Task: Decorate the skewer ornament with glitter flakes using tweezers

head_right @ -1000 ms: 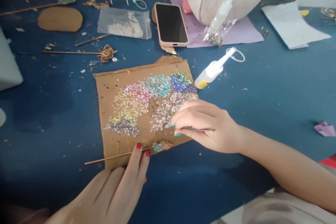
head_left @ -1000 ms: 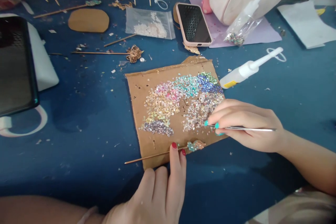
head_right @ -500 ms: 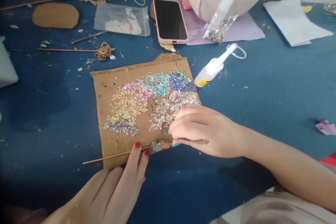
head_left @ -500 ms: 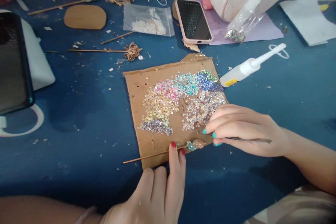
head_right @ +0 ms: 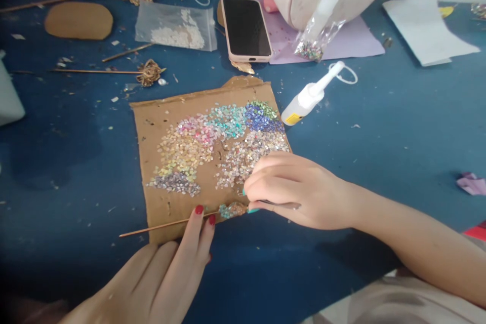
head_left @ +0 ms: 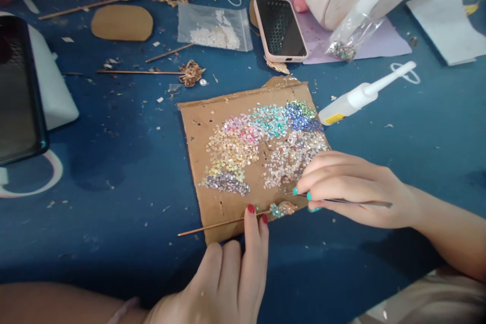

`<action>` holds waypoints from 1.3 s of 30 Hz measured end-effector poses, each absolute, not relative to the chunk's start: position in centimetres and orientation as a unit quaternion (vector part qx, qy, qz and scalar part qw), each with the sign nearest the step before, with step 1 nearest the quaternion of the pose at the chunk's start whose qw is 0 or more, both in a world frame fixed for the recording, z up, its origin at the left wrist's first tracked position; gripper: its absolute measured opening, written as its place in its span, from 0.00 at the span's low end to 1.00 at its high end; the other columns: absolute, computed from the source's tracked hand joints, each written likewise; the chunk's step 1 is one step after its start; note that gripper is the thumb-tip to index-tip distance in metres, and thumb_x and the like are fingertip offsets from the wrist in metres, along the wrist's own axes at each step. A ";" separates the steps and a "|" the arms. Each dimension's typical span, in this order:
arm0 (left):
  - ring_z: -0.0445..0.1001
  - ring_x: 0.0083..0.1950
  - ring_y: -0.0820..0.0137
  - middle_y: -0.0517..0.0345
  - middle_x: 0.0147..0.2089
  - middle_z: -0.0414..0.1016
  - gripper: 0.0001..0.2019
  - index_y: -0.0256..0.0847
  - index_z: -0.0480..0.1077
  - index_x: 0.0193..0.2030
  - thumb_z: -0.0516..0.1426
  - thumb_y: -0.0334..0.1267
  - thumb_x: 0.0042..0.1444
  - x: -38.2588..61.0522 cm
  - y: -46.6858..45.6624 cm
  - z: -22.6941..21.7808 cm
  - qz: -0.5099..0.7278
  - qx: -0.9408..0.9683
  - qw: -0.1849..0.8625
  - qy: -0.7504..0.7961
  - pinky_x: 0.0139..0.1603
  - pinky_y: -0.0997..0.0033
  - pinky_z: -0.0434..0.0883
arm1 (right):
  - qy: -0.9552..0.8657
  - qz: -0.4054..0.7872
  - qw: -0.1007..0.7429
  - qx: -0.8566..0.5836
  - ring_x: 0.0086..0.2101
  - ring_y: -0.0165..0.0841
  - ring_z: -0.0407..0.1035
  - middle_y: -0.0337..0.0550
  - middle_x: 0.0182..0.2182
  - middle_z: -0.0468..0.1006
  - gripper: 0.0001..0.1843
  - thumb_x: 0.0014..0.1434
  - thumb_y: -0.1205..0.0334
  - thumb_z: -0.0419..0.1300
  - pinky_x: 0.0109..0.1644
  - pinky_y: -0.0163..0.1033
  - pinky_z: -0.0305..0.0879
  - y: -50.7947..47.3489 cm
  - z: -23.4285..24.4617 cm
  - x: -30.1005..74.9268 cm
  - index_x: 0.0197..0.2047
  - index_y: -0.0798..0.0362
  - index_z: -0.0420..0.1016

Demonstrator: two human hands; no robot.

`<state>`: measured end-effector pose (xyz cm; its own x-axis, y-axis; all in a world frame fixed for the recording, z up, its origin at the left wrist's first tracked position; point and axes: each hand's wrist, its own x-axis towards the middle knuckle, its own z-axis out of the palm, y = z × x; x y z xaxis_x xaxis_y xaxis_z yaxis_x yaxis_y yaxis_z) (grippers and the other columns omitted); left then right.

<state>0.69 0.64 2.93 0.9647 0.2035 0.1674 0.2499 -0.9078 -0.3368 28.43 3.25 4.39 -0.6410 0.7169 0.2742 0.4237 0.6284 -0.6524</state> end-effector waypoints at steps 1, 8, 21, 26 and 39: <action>0.69 0.29 0.71 0.38 0.51 0.79 0.21 0.24 0.69 0.58 0.58 0.37 0.61 0.7 0.6 2.9 -0.061 -0.975 0.181 -0.113 0.31 0.63 0.64 | -0.862 0.278 0.265 -0.330 0.38 0.31 0.73 0.44 0.35 0.82 0.03 0.66 0.71 0.60 0.45 0.39 0.73 3.3 4.4 28.4 0.42 0.54 0.72; 0.66 0.25 0.73 0.32 0.51 0.78 0.26 0.19 0.70 0.57 0.63 0.38 0.57 0.6 0.5 2.9 -0.065 -0.972 0.193 -0.113 0.26 0.66 0.63 | -0.877 0.229 0.249 -0.342 0.37 0.32 0.75 0.42 0.35 0.82 0.03 0.66 0.70 0.60 0.46 0.41 0.73 2.9 6.4 28.2 0.41 0.52 0.72; 0.65 0.26 0.72 0.30 0.52 0.76 0.23 0.18 0.70 0.57 0.61 0.36 0.60 0.8 0.3 1.7 -0.106 -0.961 0.218 -0.130 0.27 0.65 0.61 | -0.782 0.236 0.378 -0.435 0.37 0.30 0.80 0.43 0.35 0.84 0.06 0.62 0.70 0.65 0.42 0.37 0.78 0.8 3.2 27.9 0.40 0.51 0.73; 0.65 0.26 0.73 0.42 0.48 0.79 0.22 0.28 0.73 0.55 0.64 0.38 0.56 0.6 0.4 2.4 -0.078 -0.971 0.190 -0.125 0.26 0.67 0.62 | -0.777 0.226 0.391 -0.439 0.37 0.33 0.80 0.43 0.34 0.85 0.08 0.59 0.71 0.67 0.43 0.40 0.79 1.0 2.9 28.5 0.39 0.51 0.73; 0.59 0.26 0.71 0.61 0.26 0.68 0.29 0.24 0.69 0.60 0.64 0.39 0.54 0.9 -1.2 1.1 -0.128 -0.949 0.104 -0.269 0.23 0.67 0.55 | -0.793 0.230 0.363 -0.432 0.34 0.33 0.80 0.44 0.33 0.85 0.06 0.61 0.71 0.65 0.42 0.42 0.78 1.2 3.1 28.0 0.38 0.52 0.73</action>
<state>0.86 -1.21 1.13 0.8230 0.4835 0.2982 0.5367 -0.8338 -0.1294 28.00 1.15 3.09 -0.3640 0.8515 0.3774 0.5183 0.5219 -0.6775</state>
